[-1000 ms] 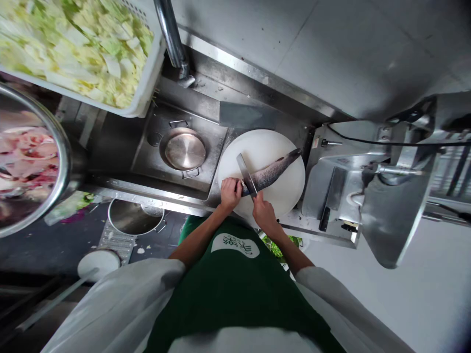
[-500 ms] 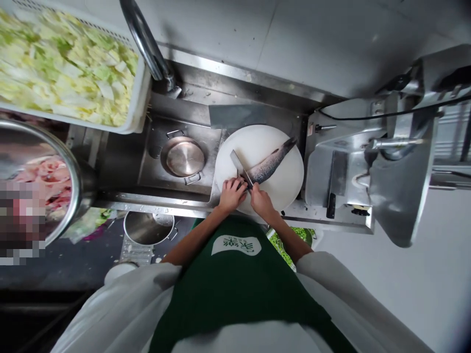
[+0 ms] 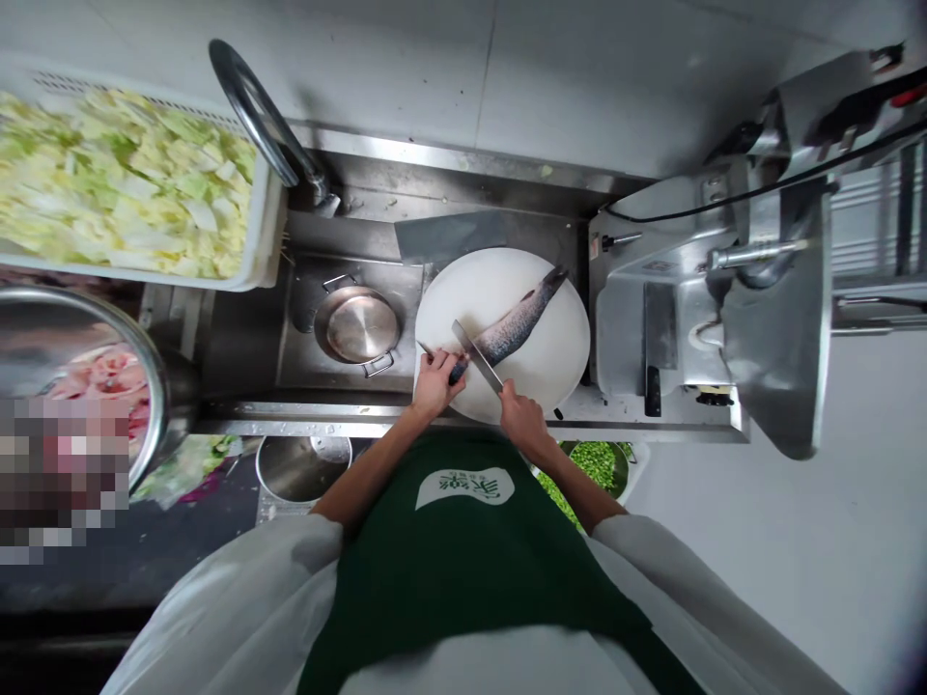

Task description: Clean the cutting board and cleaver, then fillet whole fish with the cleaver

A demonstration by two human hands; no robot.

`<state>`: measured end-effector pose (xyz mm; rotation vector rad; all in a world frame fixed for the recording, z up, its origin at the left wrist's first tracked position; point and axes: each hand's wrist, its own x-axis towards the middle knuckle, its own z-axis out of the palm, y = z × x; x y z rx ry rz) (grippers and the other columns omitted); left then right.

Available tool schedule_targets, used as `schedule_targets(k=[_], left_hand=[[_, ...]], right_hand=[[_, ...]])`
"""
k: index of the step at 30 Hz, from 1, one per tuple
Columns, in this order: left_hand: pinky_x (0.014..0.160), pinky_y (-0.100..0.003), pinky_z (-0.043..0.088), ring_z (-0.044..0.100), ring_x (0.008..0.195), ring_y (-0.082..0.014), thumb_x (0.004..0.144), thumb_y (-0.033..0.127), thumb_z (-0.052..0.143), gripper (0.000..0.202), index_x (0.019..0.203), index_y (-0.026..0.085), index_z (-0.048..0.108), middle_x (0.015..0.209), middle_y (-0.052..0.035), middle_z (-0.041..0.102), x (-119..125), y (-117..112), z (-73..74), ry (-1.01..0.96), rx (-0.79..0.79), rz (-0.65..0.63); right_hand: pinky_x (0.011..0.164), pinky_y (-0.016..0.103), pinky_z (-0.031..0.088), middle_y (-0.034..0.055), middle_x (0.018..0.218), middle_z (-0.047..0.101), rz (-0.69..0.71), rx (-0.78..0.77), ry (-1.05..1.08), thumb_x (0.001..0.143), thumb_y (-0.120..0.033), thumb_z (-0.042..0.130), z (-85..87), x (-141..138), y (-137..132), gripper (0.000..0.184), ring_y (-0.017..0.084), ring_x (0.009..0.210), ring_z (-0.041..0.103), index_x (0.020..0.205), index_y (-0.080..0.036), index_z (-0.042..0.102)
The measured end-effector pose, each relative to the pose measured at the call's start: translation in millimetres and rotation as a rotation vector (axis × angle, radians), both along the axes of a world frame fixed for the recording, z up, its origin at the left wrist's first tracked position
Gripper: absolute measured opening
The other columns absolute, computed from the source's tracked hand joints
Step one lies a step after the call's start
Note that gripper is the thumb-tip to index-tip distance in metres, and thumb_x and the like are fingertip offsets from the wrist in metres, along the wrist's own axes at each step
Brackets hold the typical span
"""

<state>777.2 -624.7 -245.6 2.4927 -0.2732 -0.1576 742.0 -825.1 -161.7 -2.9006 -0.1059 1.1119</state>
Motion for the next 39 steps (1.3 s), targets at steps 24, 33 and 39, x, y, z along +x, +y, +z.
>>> schedule_targets(k=[24, 33, 39], left_hand=[[0.071, -0.028, 0.055, 0.064, 0.076, -0.0158, 0.076, 0.045, 0.077, 0.040, 0.105, 0.023, 0.061, 0.085, 0.0013, 0.067, -28, 60, -5.3, 0.387, -0.820, 0.522], [0.116, -0.045, 0.048, 0.055, 0.128, -0.0284, 0.077, 0.021, 0.082, 0.059, 0.130, 0.024, 0.058, 0.125, -0.0103, 0.048, -27, 30, -5.7, -0.031, -0.355, 0.420], [0.108, -0.048, 0.052, 0.059, 0.118, -0.0288, 0.088, 0.034, 0.073, 0.055, 0.138, 0.021, 0.052, 0.123, -0.0132, 0.056, -44, 34, -14.0, -0.088, -0.373, 0.431]], right_hand=[[0.091, 0.036, 0.051, 0.0203, 0.111, 0.076, -0.073, 0.084, -0.102, 0.110, -0.020, 0.029, 3.8, 30, 33, 0.039, 0.031, 0.107, 0.074, 0.144, -0.010, 0.045], [0.087, 0.035, 0.051, 0.0192, 0.106, 0.076, -0.187, 0.102, -0.164, 0.110, -0.021, 0.025, 22.9, 23, 47, 0.037, 0.030, 0.102, 0.074, 0.138, -0.009, 0.047], [0.085, 0.033, 0.051, 0.0198, 0.112, 0.076, -0.242, 0.257, -0.163, 0.110, -0.023, 0.031, 0.0, 35, 73, 0.038, 0.031, 0.106, 0.074, 0.143, -0.009, 0.043]])
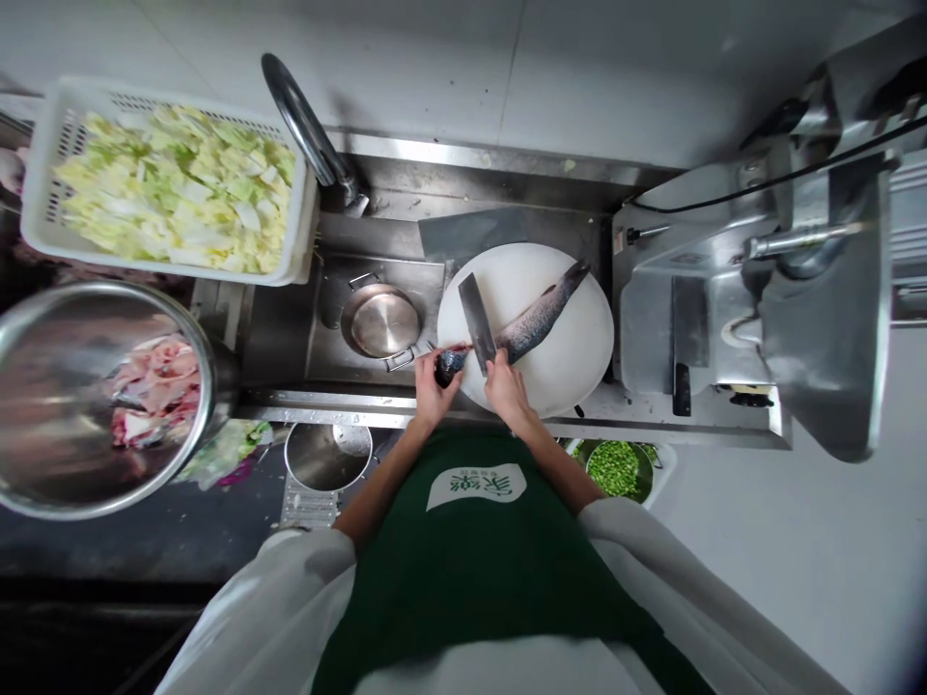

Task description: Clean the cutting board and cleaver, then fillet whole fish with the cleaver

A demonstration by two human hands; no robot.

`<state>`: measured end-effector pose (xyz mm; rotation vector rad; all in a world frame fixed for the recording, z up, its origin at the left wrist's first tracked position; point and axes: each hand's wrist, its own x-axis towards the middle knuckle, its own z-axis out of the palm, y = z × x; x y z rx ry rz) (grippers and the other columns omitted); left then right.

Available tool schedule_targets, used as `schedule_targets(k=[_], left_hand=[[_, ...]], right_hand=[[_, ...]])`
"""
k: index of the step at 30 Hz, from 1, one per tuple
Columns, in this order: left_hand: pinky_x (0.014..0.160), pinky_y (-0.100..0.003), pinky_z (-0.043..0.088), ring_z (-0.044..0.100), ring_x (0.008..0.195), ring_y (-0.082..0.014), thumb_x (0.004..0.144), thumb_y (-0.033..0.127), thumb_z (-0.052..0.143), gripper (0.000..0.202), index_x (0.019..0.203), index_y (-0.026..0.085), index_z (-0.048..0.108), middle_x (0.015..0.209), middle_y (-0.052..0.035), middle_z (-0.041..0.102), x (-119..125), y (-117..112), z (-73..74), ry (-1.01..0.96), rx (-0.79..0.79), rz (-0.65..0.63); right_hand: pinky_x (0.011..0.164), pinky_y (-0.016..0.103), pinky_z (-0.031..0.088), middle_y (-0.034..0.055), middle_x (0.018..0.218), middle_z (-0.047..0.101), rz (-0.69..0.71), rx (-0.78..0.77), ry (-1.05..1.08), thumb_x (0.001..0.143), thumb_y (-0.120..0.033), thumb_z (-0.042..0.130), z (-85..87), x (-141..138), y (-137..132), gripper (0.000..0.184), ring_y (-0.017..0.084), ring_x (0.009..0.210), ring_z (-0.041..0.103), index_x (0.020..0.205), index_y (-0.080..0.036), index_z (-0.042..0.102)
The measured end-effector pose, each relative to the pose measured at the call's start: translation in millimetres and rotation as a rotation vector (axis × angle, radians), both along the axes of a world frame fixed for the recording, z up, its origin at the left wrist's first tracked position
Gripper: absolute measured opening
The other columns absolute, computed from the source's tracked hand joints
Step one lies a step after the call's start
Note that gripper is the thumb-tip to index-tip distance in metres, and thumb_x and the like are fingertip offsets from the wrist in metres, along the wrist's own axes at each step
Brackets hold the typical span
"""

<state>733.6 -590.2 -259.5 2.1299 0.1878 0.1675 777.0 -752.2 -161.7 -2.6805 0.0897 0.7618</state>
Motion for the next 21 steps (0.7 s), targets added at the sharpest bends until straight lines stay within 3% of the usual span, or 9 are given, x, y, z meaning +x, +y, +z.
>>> schedule_targets(k=[6, 9, 15, 21], left_hand=[[0.108, -0.048, 0.052, 0.062, 0.117, -0.0294, 0.093, 0.040, 0.068, 0.053, 0.139, 0.018, 0.053, 0.122, -0.0152, 0.062, -3, 2, -5.8, -0.031, -0.030, 0.031], [0.108, -0.049, 0.052, 0.062, 0.118, -0.0294, 0.093, 0.040, 0.068, 0.051, 0.137, 0.019, 0.054, 0.121, -0.0146, 0.064, -3, 1, -7.8, -0.024, -0.037, 0.041], [0.107, -0.047, 0.053, 0.064, 0.118, -0.0286, 0.093, 0.039, 0.069, 0.051, 0.138, 0.020, 0.055, 0.122, -0.0132, 0.065, -2, 3, -9.0, -0.010, -0.064, 0.036], [0.107, -0.046, 0.054, 0.065, 0.118, -0.0284, 0.092, 0.036, 0.070, 0.050, 0.137, 0.020, 0.055, 0.123, -0.0135, 0.066, 1, 7, -7.1, -0.011, -0.071, 0.018]], right_hand=[[0.090, 0.033, 0.052, 0.0226, 0.118, 0.074, -0.010, 0.056, -0.031, 0.107, -0.020, 0.034, -27.1, 3, 18, 0.042, 0.030, 0.111, 0.072, 0.145, -0.004, 0.043], [0.089, 0.032, 0.052, 0.0225, 0.119, 0.074, -0.014, 0.055, -0.028, 0.106, -0.020, 0.034, -25.3, 5, 19, 0.040, 0.030, 0.111, 0.071, 0.142, -0.005, 0.044], [0.081, 0.030, 0.049, 0.0201, 0.110, 0.075, -0.098, 0.027, -0.128, 0.111, -0.026, 0.026, -3.5, 11, 26, 0.036, 0.028, 0.103, 0.072, 0.134, -0.009, 0.047], [0.085, 0.029, 0.049, 0.0200, 0.115, 0.074, -0.071, -0.005, -0.037, 0.108, -0.020, 0.036, -24.8, 18, 43, 0.029, 0.026, 0.107, 0.072, 0.132, -0.009, 0.048]])
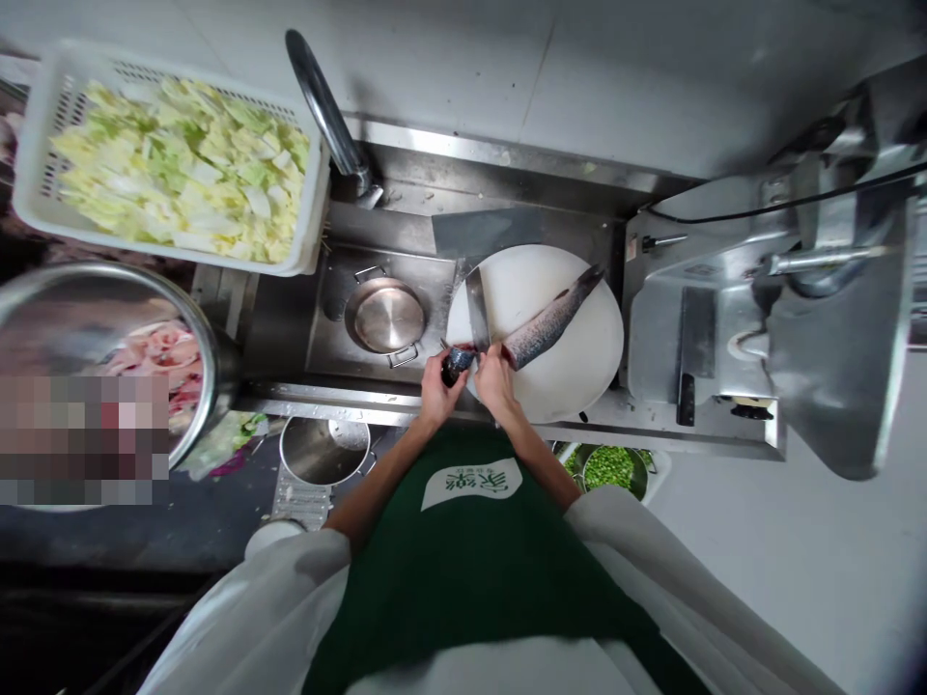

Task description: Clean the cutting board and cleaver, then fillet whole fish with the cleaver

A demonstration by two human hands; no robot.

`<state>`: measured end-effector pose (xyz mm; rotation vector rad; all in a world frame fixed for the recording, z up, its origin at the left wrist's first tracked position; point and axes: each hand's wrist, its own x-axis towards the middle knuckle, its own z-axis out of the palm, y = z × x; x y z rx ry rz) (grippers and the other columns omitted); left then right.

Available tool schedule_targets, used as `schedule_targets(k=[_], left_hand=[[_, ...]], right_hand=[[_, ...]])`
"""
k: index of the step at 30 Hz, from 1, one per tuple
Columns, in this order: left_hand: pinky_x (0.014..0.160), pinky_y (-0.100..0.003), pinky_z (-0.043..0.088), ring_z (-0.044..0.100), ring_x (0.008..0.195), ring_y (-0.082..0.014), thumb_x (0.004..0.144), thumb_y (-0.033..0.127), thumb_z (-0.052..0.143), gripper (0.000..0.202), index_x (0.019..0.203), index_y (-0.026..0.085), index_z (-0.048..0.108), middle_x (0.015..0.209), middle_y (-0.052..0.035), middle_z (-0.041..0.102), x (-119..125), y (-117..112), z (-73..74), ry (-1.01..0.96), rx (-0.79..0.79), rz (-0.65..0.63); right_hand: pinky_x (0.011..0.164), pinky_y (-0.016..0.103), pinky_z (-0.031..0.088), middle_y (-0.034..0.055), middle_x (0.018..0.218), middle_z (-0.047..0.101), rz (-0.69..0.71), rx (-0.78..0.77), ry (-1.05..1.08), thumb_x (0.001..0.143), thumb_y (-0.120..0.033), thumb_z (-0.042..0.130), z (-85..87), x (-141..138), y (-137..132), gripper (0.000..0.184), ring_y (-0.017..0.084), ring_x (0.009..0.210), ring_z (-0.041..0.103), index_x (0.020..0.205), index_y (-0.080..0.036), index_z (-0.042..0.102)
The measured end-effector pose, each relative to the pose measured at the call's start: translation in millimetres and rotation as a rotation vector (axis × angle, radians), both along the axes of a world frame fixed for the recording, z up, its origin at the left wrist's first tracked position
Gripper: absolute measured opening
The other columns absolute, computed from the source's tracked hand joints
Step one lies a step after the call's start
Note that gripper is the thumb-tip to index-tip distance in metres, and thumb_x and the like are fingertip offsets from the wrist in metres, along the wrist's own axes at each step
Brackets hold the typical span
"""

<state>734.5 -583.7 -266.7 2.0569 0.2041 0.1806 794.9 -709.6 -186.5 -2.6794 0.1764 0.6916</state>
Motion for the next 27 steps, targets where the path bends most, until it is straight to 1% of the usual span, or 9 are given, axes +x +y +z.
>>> schedule_targets(k=[4, 7, 11, 13, 15, 17, 21, 24, 27], left_hand=[[0.109, -0.047, 0.053, 0.064, 0.121, -0.0288, 0.088, 0.028, 0.072, 0.055, 0.139, 0.022, 0.054, 0.129, -0.0124, 0.066, 5, 8, 0.6, 0.012, 0.043, -0.087], [0.109, -0.049, 0.053, 0.063, 0.124, -0.0307, 0.082, 0.018, 0.069, 0.063, 0.142, 0.021, 0.053, 0.134, -0.0126, 0.064, 17, 24, 5.6, 0.022, 0.084, -0.237], [0.118, -0.054, 0.044, 0.057, 0.133, -0.0318, 0.079, 0.010, 0.062, 0.067, 0.143, 0.029, 0.059, 0.142, -0.0092, 0.063, 47, 51, 24.1, -0.001, 0.216, -0.725], [0.121, -0.058, 0.037, 0.050, 0.140, -0.0327, 0.077, 0.006, 0.058, 0.068, 0.139, 0.035, 0.065, 0.145, -0.0062, 0.062, 60, 57, 32.2, -0.004, 0.290, -0.864], [0.123, -0.060, 0.034, 0.043, 0.146, -0.0336, 0.076, 0.006, 0.056, 0.066, 0.133, 0.035, 0.070, 0.151, -0.0061, 0.056, 65, 53, 34.5, -0.015, 0.307, -0.825], [0.124, -0.059, 0.033, 0.038, 0.149, -0.0337, 0.079, 0.011, 0.057, 0.055, 0.128, 0.031, 0.072, 0.156, -0.0082, 0.048, 63, 40, 29.9, -0.040, 0.263, -0.710], [0.124, -0.054, 0.035, 0.041, 0.145, -0.0312, 0.098, 0.031, 0.051, 0.035, 0.128, 0.023, 0.067, 0.149, -0.0155, 0.045, 48, 0, 10.5, -0.061, 0.158, -0.356], [0.124, -0.054, 0.034, 0.043, 0.140, -0.0305, 0.106, 0.041, 0.039, 0.037, 0.126, 0.019, 0.061, 0.141, -0.0185, 0.046, 43, -23, -0.3, -0.082, 0.115, -0.149], [0.122, -0.055, 0.034, 0.044, 0.137, -0.0307, 0.108, 0.048, 0.032, 0.041, 0.124, 0.018, 0.056, 0.138, -0.0194, 0.046, 44, -31, -4.1, -0.093, 0.070, -0.093]], right_hand=[[0.086, 0.032, 0.051, 0.0183, 0.114, 0.075, 0.006, -0.011, 0.031, 0.109, -0.025, 0.034, -7.5, -2, -30, 0.035, 0.029, 0.107, 0.072, 0.139, -0.010, 0.045], [0.087, 0.034, 0.051, 0.0189, 0.113, 0.075, -0.022, -0.071, 0.040, 0.109, -0.026, 0.032, -3.6, -11, -60, 0.038, 0.030, 0.108, 0.071, 0.139, -0.009, 0.047], [0.088, 0.034, 0.049, 0.0189, 0.112, 0.075, 0.032, -0.094, 0.059, 0.110, -0.025, 0.031, 2.7, -24, -79, 0.036, 0.030, 0.107, 0.071, 0.136, -0.008, 0.050], [0.088, 0.034, 0.048, 0.0191, 0.112, 0.075, 0.059, -0.093, 0.077, 0.111, -0.024, 0.029, 6.0, -27, -79, 0.036, 0.029, 0.107, 0.072, 0.136, -0.008, 0.049], [0.087, 0.034, 0.049, 0.0199, 0.112, 0.075, 0.076, -0.110, 0.090, 0.111, -0.024, 0.029, 9.7, -28, -76, 0.036, 0.029, 0.106, 0.072, 0.136, -0.009, 0.049], [0.087, 0.035, 0.050, 0.0201, 0.110, 0.075, 0.088, -0.138, 0.095, 0.110, -0.024, 0.028, 13.4, -28, -72, 0.036, 0.030, 0.105, 0.073, 0.136, -0.009, 0.049], [0.088, 0.036, 0.051, 0.0192, 0.107, 0.076, 0.101, -0.172, 0.056, 0.109, -0.020, 0.025, 18.9, -24, -58, 0.037, 0.030, 0.102, 0.074, 0.137, -0.011, 0.047], [0.087, 0.035, 0.051, 0.0186, 0.106, 0.077, 0.096, -0.162, 0.023, 0.108, -0.019, 0.025, 24.2, -18, -49, 0.036, 0.030, 0.100, 0.075, 0.136, -0.010, 0.046], [0.083, 0.033, 0.050, 0.0174, 0.100, 0.077, 0.066, -0.147, -0.044, 0.109, -0.020, 0.025, 32.3, -13, -46, 0.035, 0.029, 0.095, 0.075, 0.134, -0.010, 0.047]])
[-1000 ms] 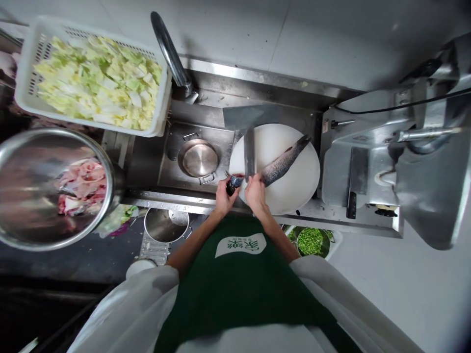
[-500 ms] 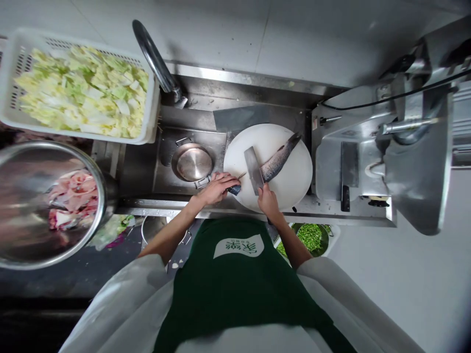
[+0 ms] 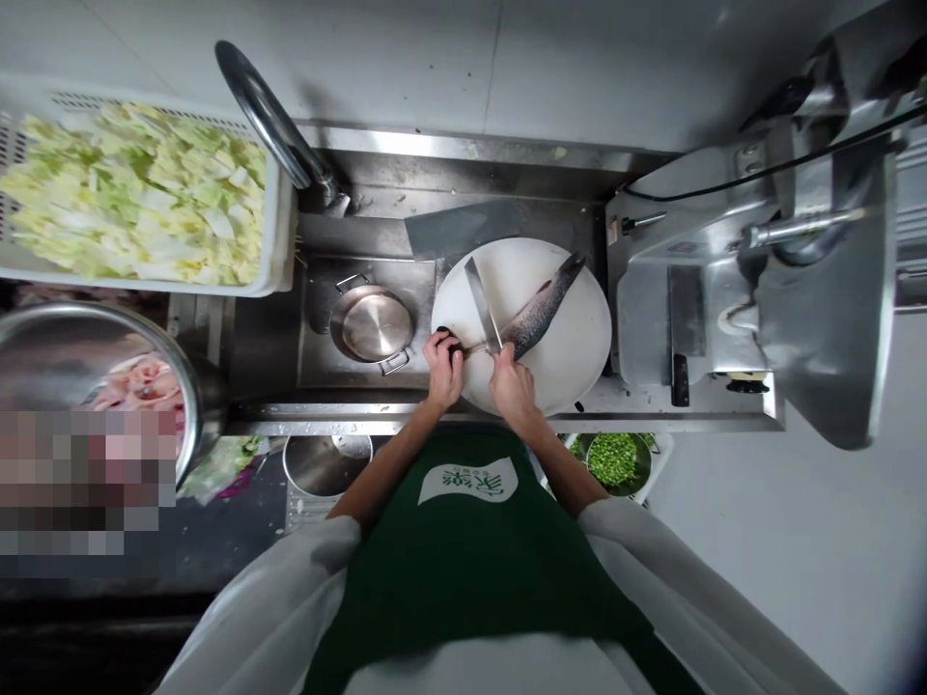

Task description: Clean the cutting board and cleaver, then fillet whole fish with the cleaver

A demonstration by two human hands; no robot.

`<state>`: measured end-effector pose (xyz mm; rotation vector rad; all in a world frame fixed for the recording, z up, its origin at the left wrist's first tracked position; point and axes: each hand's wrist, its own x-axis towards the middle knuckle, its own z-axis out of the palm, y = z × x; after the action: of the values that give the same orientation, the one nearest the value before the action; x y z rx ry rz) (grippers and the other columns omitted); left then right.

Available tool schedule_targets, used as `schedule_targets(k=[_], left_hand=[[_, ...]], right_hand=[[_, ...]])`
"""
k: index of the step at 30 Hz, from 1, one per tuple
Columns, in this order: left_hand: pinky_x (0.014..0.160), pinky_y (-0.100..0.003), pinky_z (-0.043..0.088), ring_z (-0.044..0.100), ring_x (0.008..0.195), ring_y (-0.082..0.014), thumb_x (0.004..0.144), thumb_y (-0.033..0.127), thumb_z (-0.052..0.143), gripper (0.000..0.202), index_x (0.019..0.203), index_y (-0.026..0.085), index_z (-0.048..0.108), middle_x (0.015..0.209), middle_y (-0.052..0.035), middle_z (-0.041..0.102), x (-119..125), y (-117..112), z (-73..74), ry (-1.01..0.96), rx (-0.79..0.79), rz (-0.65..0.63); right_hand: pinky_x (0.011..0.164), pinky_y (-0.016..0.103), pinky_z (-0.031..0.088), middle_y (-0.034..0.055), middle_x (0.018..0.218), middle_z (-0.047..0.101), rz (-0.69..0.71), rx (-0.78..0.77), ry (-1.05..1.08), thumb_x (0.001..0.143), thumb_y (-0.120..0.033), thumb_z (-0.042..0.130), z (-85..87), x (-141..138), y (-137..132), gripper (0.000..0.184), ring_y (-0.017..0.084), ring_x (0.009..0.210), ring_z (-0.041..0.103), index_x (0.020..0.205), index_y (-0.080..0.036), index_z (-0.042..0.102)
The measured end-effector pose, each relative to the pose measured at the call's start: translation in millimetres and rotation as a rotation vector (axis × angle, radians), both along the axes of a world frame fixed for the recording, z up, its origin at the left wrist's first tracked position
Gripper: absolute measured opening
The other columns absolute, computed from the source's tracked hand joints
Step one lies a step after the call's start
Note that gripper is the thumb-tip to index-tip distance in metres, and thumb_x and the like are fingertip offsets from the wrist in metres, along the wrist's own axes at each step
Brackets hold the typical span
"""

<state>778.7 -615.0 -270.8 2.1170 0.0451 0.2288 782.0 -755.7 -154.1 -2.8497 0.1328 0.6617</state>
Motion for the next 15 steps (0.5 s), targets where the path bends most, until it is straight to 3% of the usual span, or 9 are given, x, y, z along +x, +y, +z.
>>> schedule_targets(k=[3, 7, 11, 15], left_hand=[[0.121, -0.054, 0.035, 0.045, 0.135, -0.0302, 0.108, 0.053, 0.031, 0.044, 0.124, 0.019, 0.054, 0.135, -0.0187, 0.046, 2, -1, -1.3, -0.011, -0.048, 0.019], [0.121, -0.053, 0.035, 0.045, 0.134, -0.0291, 0.108, 0.054, 0.032, 0.044, 0.122, 0.019, 0.054, 0.134, -0.0185, 0.046, 4, -3, -3.7, -0.037, -0.073, 0.031], [0.122, -0.052, 0.034, 0.044, 0.137, -0.0293, 0.108, 0.047, 0.034, 0.039, 0.120, 0.020, 0.059, 0.135, -0.0171, 0.045, 6, -3, -3.6, 0.012, -0.043, 0.020], [0.123, -0.051, 0.034, 0.041, 0.140, -0.0301, 0.105, 0.036, 0.045, 0.027, 0.117, 0.023, 0.065, 0.139, -0.0150, 0.043, 6, 3, 0.5, 0.037, -0.014, 0.002]], right_hand=[[0.078, 0.031, 0.049, 0.0158, 0.094, 0.077, -0.024, 0.029, -0.099, 0.110, -0.023, 0.024, 2.9, 2, 2, 0.034, 0.028, 0.090, 0.075, 0.131, -0.010, 0.047], [0.078, 0.030, 0.049, 0.0174, 0.102, 0.077, 0.017, 0.108, -0.051, 0.110, -0.024, 0.031, -12.7, 4, 18, 0.027, 0.027, 0.095, 0.074, 0.125, -0.011, 0.049], [0.084, 0.029, 0.051, 0.0203, 0.114, 0.075, 0.042, 0.116, 0.079, 0.108, -0.021, 0.039, -31.2, 6, 36, 0.025, 0.026, 0.106, 0.073, 0.128, -0.009, 0.048], [0.086, 0.029, 0.051, 0.0200, 0.118, 0.075, 0.016, 0.146, 0.100, 0.109, -0.020, 0.036, -32.3, 12, 28, 0.029, 0.026, 0.109, 0.073, 0.133, -0.010, 0.047]])
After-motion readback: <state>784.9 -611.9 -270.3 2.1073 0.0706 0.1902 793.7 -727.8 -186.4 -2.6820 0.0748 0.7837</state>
